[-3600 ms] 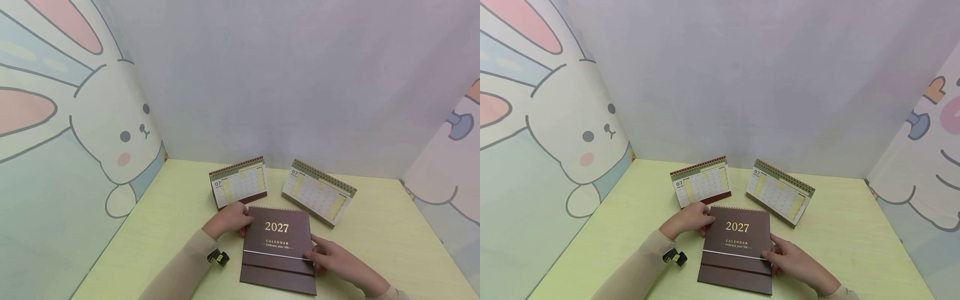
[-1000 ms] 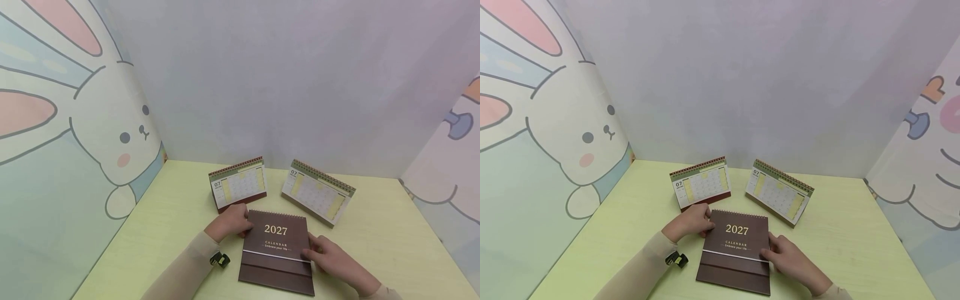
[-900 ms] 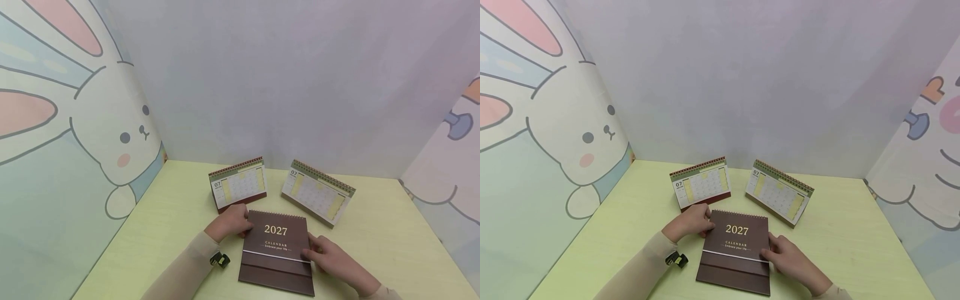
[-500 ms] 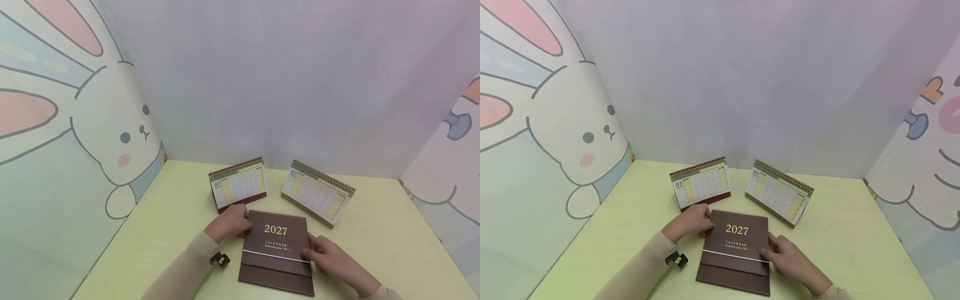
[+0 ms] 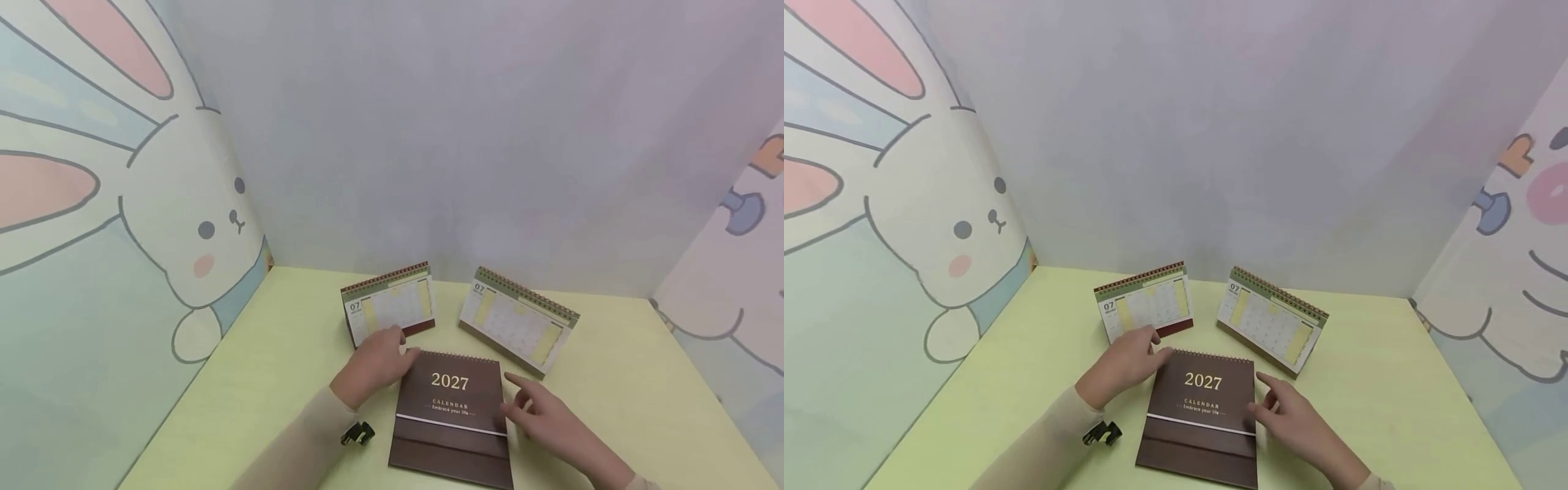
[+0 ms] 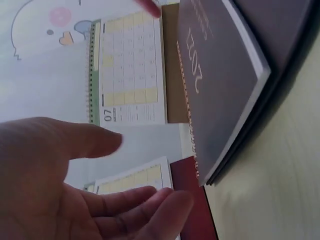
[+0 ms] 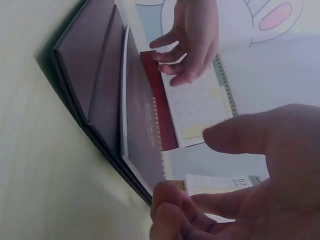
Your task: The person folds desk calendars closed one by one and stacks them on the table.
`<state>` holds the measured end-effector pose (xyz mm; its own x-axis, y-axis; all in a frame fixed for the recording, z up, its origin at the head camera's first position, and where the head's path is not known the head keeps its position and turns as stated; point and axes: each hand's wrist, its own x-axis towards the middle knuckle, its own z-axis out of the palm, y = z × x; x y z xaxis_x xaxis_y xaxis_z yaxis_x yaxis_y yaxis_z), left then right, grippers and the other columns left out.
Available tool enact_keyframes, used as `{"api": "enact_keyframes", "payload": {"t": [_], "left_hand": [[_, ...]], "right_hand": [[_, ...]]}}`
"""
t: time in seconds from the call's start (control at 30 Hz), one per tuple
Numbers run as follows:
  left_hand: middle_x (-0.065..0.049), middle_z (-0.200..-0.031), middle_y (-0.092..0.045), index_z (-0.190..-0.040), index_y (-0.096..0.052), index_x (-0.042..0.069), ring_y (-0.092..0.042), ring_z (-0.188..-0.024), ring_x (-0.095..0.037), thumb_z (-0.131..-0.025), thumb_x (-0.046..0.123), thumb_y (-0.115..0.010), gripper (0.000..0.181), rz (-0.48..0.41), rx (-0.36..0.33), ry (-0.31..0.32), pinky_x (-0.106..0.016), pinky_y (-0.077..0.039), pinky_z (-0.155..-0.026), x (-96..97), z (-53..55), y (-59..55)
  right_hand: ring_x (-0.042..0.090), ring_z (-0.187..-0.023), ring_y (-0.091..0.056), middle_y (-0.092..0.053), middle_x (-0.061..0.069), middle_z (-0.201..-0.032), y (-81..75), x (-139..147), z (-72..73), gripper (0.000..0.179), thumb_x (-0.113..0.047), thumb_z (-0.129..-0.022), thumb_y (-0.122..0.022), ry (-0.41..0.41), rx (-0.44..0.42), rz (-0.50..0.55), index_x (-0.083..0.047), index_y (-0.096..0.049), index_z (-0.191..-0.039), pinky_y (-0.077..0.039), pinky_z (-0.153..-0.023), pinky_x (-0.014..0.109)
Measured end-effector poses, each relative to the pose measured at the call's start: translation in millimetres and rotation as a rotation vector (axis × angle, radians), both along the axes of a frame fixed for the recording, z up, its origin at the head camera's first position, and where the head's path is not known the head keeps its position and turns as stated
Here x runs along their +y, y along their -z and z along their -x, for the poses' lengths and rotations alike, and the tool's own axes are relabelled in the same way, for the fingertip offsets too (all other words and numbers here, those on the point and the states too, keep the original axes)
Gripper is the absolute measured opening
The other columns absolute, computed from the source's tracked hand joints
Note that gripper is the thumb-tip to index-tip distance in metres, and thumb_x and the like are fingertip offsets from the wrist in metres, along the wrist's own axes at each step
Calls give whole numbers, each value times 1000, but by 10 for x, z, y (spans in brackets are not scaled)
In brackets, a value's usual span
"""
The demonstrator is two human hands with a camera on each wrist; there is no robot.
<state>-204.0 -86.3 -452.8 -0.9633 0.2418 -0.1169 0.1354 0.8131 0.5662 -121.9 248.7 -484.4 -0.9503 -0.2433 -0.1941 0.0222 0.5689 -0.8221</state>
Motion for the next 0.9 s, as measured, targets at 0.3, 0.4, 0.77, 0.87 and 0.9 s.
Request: {"api": "enact_keyframes", "payload": {"t": [0.3, 0.4, 0.77, 0.87, 0.9], "left_hand": [[-14, -164, -67, -163, -64, 9, -65, -155, -34, -119, 58, -63, 66, -1, 106, 202, -57, -58, -129, -12, -183, -78], [-10, -168, -62, -170, -58, 13, -60, -159, -30, -120, 61, -59, 69, -8, 124, 265, -55, -56, -132, -18, -209, -74], [-12, -192, -39, -184, -42, 17, -38, -181, -29, -121, 62, -54, 78, 79, 201, 412, -52, -41, -146, -17, -300, 66], [-9, -195, -34, -185, -39, 18, -32, -184, -30, -121, 64, -53, 81, 118, 208, 439, -52, -35, -149, -16, -313, 110], [-9, -195, -33, -186, -37, 18, -30, -185, -31, -120, 64, -53, 82, 127, 210, 447, -53, -34, -150, -15, -316, 123]], "right_hand": [[36, -130, -78, -76, 17, -150, -191, 4, -78, 60, -25, -117, -76, 31, 336, -152, 0, -58, -169, -65, -89, 29], [45, -144, -73, -73, 20, -159, -203, -3, -87, 62, -26, -115, -78, 21, 442, -195, -1, -59, -169, -69, -102, 46], [59, -166, -51, -62, 25, -175, -191, -85, -94, 69, -37, -114, -79, -28, 551, -312, -9, -57, -173, -48, -124, 84], [59, -170, -46, -59, 23, -179, -193, -102, -90, 72, -40, -114, -79, -38, 563, -328, -15, -54, -176, -47, -125, 85], [59, -171, -45, -58, 22, -180, -190, -109, -87, 74, -40, -113, -80, -44, 570, -338, -16, -53, -177, -48, -125, 85]]}}
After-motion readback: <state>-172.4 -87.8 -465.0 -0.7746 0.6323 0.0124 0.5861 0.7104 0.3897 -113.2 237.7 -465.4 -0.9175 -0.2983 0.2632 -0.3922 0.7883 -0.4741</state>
